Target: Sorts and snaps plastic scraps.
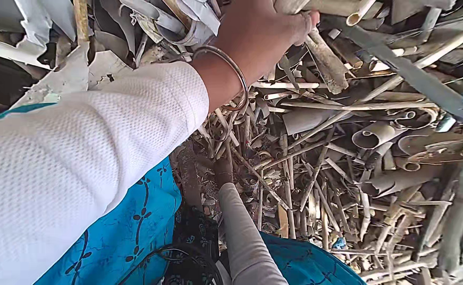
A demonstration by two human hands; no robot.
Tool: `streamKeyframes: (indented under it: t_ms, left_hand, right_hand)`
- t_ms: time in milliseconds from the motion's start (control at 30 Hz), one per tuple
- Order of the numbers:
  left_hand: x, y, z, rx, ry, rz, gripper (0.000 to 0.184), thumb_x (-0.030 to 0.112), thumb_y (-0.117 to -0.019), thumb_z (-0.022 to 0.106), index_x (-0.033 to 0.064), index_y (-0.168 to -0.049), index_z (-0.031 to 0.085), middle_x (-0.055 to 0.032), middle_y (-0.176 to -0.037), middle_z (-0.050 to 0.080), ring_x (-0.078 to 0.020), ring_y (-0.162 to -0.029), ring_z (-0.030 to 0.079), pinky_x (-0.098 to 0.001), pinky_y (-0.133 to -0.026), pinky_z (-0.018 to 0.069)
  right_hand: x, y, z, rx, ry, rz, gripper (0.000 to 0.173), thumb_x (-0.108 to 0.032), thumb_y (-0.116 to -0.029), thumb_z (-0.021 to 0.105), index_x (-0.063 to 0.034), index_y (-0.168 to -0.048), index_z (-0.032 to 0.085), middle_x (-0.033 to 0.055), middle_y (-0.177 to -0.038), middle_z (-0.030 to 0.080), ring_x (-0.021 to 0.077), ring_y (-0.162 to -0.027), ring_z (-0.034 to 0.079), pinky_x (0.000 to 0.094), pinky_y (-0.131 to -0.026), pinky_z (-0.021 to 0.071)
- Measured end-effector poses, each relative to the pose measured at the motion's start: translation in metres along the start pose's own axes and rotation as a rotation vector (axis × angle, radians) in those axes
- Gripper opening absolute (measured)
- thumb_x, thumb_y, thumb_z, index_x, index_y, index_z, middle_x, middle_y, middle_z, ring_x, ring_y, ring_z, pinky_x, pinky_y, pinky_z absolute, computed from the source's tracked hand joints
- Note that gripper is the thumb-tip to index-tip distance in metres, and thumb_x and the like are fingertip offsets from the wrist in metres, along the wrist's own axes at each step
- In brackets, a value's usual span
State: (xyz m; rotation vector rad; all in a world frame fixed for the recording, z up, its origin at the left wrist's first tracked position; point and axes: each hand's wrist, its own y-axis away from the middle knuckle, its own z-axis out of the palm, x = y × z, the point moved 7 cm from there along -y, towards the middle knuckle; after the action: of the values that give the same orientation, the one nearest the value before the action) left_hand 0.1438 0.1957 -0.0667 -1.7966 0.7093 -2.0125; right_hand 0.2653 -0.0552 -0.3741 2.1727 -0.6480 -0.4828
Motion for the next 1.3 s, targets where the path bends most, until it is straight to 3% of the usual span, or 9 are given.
streamKeyframes:
  t_ms: [100, 200, 333, 500, 633, 733, 933, 1033, 1300]
  left_hand:
    - [0.089, 0.025, -0.001, -0.274, -0.290, -0.798, 0.023, 0.035, -0.1000, 0.067, 0.0127, -0.103, 0.067, 0.0038, -0.080, 0.058, -0.0042, -0.062, 0.050, -0.0233, -0.062, 0.0446]
    - [0.085, 0.038, 0.018, -0.483, -0.361, -0.844, 0.035, 0.037, -0.1002, 0.067, 0.0051, -0.114, 0.063, -0.0038, -0.092, 0.069, -0.0083, -0.075, 0.067, -0.0281, -0.074, 0.0561]
    - [0.091, 0.054, 0.036, -0.759, -0.518, -0.788, 0.048, 0.039, -0.1026, 0.062, -0.0044, -0.123, 0.060, -0.0200, -0.111, 0.065, -0.0309, -0.104, 0.063, -0.0514, -0.093, 0.0482]
    - [0.086, 0.072, 0.051, -0.784, -0.438, -0.786, 0.062, 0.059, -0.0992, 0.055, -0.0017, -0.104, 0.065, -0.0108, -0.087, 0.061, -0.0208, -0.076, 0.057, -0.0425, -0.073, 0.0477]
    - [0.102, 0.069, 0.049, -0.582, -0.380, -0.761, 0.059, 0.044, -0.0847, 0.083, -0.0012, -0.117, 0.064, -0.0156, -0.105, 0.066, -0.0259, -0.098, 0.063, -0.0483, -0.089, 0.0508]
    - [0.113, 0.062, 0.041, -0.454, -0.367, -0.669, 0.043, 0.034, -0.0828, 0.087, 0.0060, -0.111, 0.068, -0.0080, -0.098, 0.066, -0.0191, -0.089, 0.062, -0.0425, -0.083, 0.0504]
    - [0.125, 0.049, 0.036, -0.543, -0.483, -0.392, 0.044, 0.031, -0.0957, 0.071, 0.0105, -0.134, 0.062, -0.0099, -0.123, 0.067, -0.0211, -0.115, 0.063, -0.0413, -0.100, 0.0485]
    - [0.119, 0.042, 0.040, -0.568, -0.509, -0.381, 0.046, 0.033, -0.0976, 0.069, 0.0132, -0.138, 0.060, -0.0083, -0.128, 0.065, -0.0203, -0.119, 0.061, -0.0417, -0.102, 0.0478]
    - [0.092, 0.023, 0.040, -0.569, -0.518, -0.496, 0.040, 0.018, -0.0935, 0.067, 0.0059, -0.130, 0.057, -0.0118, -0.117, 0.064, -0.0229, -0.108, 0.063, -0.0430, -0.092, 0.0499]
  right_hand:
    - [0.025, 0.017, -0.043, -0.028, -0.065, -0.088, 0.027, -0.022, -0.0976, 0.069, -0.0009, -0.115, 0.070, 0.0188, -0.112, 0.068, 0.0290, -0.099, 0.065, 0.0473, -0.088, 0.0525]
    - [0.060, 0.041, -0.102, 0.102, 0.098, 0.121, 0.038, -0.024, -0.0978, 0.065, 0.0005, -0.126, 0.067, 0.0227, -0.130, 0.066, 0.0360, -0.121, 0.064, 0.0555, -0.104, 0.0484]
    - [0.089, 0.097, -0.168, 0.495, -0.895, -0.017, 0.019, -0.018, -0.1003, 0.067, -0.0007, -0.108, 0.066, 0.0052, -0.068, 0.059, 0.0106, -0.049, 0.050, 0.0264, -0.049, 0.0468]
    - [0.027, 0.155, -0.195, 0.287, -1.709, -0.598, 0.017, -0.019, -0.1110, 0.042, -0.0132, -0.104, 0.055, -0.0030, -0.063, 0.054, 0.0057, -0.044, 0.049, 0.0204, -0.043, 0.0448]
    - [-0.031, 0.177, -0.181, 0.100, -1.590, -0.817, 0.014, -0.011, -0.1059, 0.049, -0.0082, -0.097, 0.060, 0.0022, -0.057, 0.061, 0.0100, -0.043, 0.056, 0.0246, -0.044, 0.0509]
    - [-0.015, 0.139, -0.131, 0.196, -1.256, -0.570, 0.021, -0.019, -0.1090, 0.050, -0.0059, -0.112, 0.066, 0.0065, -0.072, 0.068, 0.0083, -0.045, 0.057, 0.0233, -0.043, 0.0513]
    - [0.019, 0.003, 0.020, -0.020, 0.248, -0.158, 0.044, -0.020, -0.1015, 0.058, -0.0077, -0.143, 0.059, 0.0214, -0.150, 0.053, 0.0369, -0.140, 0.050, 0.0550, -0.116, 0.0380]
    - [0.021, -0.014, 0.054, -0.084, 0.324, -0.105, 0.057, -0.035, -0.0994, 0.064, -0.0229, -0.153, 0.050, 0.0222, -0.159, 0.040, 0.0412, -0.138, 0.050, 0.0593, -0.110, 0.0438]
    - [0.015, 0.016, -0.024, 0.075, 0.144, 0.019, 0.036, -0.035, -0.1004, 0.062, -0.0131, -0.128, 0.069, 0.0158, -0.131, 0.068, 0.0335, -0.123, 0.064, 0.0568, -0.102, 0.0498]
